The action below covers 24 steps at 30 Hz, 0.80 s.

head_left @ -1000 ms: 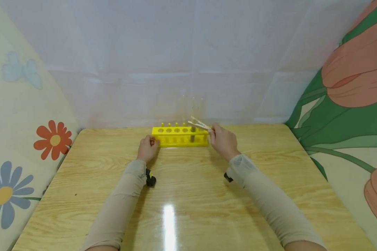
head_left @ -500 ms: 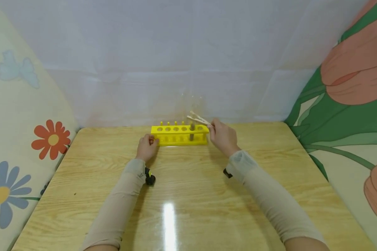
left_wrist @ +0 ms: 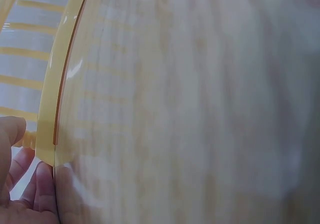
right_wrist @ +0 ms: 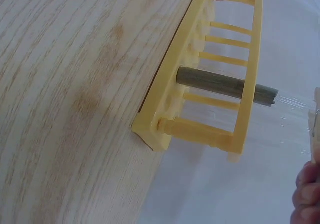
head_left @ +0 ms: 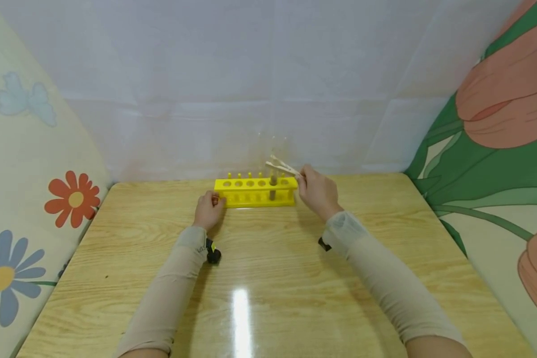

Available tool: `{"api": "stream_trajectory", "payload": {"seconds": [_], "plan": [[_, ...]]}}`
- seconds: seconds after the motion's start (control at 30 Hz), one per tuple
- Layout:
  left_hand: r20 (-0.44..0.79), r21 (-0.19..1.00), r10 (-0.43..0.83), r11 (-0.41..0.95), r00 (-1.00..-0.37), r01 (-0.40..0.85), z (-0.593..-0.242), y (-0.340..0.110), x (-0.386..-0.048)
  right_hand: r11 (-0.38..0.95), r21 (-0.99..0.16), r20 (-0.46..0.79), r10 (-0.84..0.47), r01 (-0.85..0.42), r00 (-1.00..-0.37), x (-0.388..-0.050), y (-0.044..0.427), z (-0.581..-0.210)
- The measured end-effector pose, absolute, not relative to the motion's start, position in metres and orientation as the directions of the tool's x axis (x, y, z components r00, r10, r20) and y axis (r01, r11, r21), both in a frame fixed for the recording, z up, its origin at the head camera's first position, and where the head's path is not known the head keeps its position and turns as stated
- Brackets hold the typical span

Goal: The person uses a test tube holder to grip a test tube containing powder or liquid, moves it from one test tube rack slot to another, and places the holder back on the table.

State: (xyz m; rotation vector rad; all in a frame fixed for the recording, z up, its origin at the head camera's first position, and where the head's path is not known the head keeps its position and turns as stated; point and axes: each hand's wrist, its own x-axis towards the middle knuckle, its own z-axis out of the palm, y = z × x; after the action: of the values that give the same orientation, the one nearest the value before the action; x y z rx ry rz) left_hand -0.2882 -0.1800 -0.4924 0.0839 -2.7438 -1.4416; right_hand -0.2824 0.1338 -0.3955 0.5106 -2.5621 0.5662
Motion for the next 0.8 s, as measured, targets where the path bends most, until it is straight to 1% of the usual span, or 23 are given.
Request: {"api": "stream_trajectory", "payload": {"seconds": [0.47, 0.8], "plan": [[0.001, 0.825, -0.084, 0.563, -0.996, -0.046, -0.489, -0.179, -0.287, 0.836, -0.291, 0.549, -0.252, -0.465, -0.797, -0.284, 0.135, -0.386], [0.016, 0.826, -0.081, 0.563, -0.997, -0.032, -0.489, -0.179, -0.286, 0.84, -0.279, 0.538, -0.264, -0.465, -0.8, -0.281, 0.135, -0.378]]}}
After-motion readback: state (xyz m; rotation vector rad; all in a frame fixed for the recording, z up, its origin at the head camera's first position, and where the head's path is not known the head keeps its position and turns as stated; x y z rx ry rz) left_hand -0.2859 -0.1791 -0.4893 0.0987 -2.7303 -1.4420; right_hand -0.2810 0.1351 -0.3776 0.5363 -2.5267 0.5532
